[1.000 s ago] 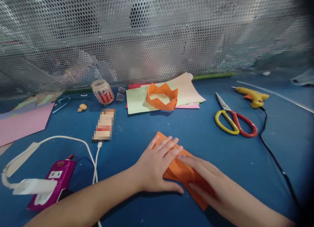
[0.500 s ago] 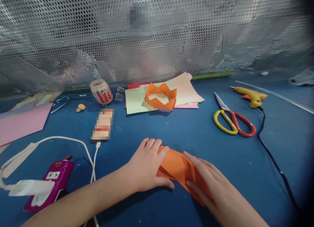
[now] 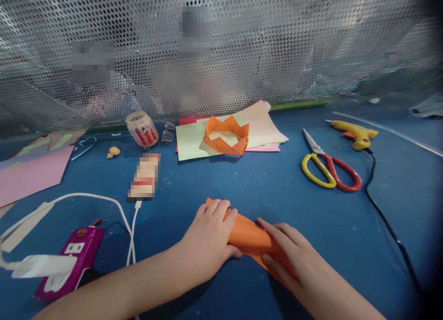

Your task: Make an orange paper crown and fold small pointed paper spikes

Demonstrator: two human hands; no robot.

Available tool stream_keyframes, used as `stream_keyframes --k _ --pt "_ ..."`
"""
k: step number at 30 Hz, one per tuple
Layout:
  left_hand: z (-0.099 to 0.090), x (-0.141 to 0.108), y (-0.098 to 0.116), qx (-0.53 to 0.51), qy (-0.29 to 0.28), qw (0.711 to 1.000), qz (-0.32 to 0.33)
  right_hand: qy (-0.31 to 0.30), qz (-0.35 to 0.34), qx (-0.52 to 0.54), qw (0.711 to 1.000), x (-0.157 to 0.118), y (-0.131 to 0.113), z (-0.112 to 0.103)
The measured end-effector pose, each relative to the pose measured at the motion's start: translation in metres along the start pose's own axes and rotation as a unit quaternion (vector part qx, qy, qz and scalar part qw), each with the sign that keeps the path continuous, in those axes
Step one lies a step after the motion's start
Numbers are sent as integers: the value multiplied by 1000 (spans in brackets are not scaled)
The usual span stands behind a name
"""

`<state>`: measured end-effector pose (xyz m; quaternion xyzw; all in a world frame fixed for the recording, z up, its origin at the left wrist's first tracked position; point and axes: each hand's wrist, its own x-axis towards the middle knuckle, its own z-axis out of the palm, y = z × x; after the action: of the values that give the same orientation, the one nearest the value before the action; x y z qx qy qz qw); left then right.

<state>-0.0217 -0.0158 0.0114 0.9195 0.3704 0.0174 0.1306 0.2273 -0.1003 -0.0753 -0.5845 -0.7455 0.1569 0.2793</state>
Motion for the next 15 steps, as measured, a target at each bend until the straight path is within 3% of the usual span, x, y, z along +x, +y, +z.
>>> stream_keyframes --k 5,9,15 --pt "12 -4 8 53 8 999 4 8 -22 -4 1000 4 0 -6" --pt "18 -11 16 102 18 994 24 -29 -45 21 998 8 -6 -22" --pt "18 -15 25 158 64 983 73 -78 -20 59 995 10 -13 -31"
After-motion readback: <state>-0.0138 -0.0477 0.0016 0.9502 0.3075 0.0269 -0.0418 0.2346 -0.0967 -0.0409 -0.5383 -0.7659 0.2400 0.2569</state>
